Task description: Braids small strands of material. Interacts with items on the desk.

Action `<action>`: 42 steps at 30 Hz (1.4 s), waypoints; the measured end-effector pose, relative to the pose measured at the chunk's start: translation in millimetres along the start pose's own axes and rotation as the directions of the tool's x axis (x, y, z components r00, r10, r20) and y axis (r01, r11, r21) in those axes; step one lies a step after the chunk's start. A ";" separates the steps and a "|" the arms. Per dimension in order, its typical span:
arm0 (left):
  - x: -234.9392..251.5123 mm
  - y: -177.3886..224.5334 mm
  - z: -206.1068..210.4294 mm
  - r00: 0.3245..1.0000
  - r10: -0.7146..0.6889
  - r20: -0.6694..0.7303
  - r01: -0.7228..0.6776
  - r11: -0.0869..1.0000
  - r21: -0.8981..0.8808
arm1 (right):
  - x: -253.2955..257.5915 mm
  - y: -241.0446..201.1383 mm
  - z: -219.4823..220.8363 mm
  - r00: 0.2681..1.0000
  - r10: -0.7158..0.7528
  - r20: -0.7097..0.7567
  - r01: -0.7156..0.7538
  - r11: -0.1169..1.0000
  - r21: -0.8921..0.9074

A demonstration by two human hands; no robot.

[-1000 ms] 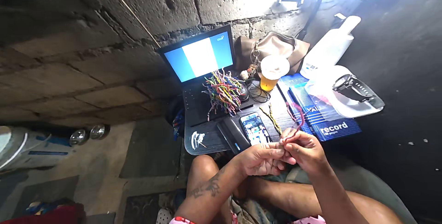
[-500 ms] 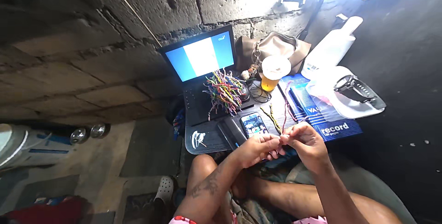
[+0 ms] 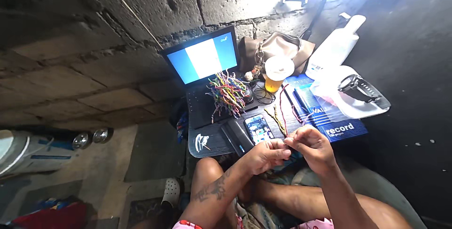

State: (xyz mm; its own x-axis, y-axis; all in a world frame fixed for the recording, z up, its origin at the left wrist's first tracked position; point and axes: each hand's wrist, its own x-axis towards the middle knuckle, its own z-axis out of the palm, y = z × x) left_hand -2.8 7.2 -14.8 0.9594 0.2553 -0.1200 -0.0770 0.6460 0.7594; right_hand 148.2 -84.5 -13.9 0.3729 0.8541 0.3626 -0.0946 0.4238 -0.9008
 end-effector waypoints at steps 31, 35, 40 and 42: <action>-12.6 -15.3 14.7 0.850 -0.128 0.510 0.303 0.912 -0.276 | -1.4 14.4 -10.6 0.838 -0.114 0.533 -0.209 0.836 0.507; -14.1 -17.8 17.8 0.840 -0.098 0.533 0.301 0.903 -0.308 | 1.9 11.3 -14.2 0.810 -0.205 0.549 -0.112 0.866 0.488; -14.1 -17.6 19.2 0.834 -0.096 0.544 0.319 0.887 -0.333 | 3.3 1.5 -17.7 0.822 -0.224 0.524 -0.020 0.908 0.419; -13.4 -17.7 20.3 0.850 -0.092 0.519 0.300 0.893 -0.334 | 0.3 -1.0 -16.6 0.880 -0.151 0.451 -0.040 0.921 0.388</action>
State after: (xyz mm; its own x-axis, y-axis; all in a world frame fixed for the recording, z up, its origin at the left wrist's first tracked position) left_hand -8.8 -22.2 -13.7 0.9632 -0.2157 0.1602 0.1289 0.8941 0.4289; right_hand 163.7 -89.6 -16.8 -0.0735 0.8231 0.5631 -0.4607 0.4727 -0.7512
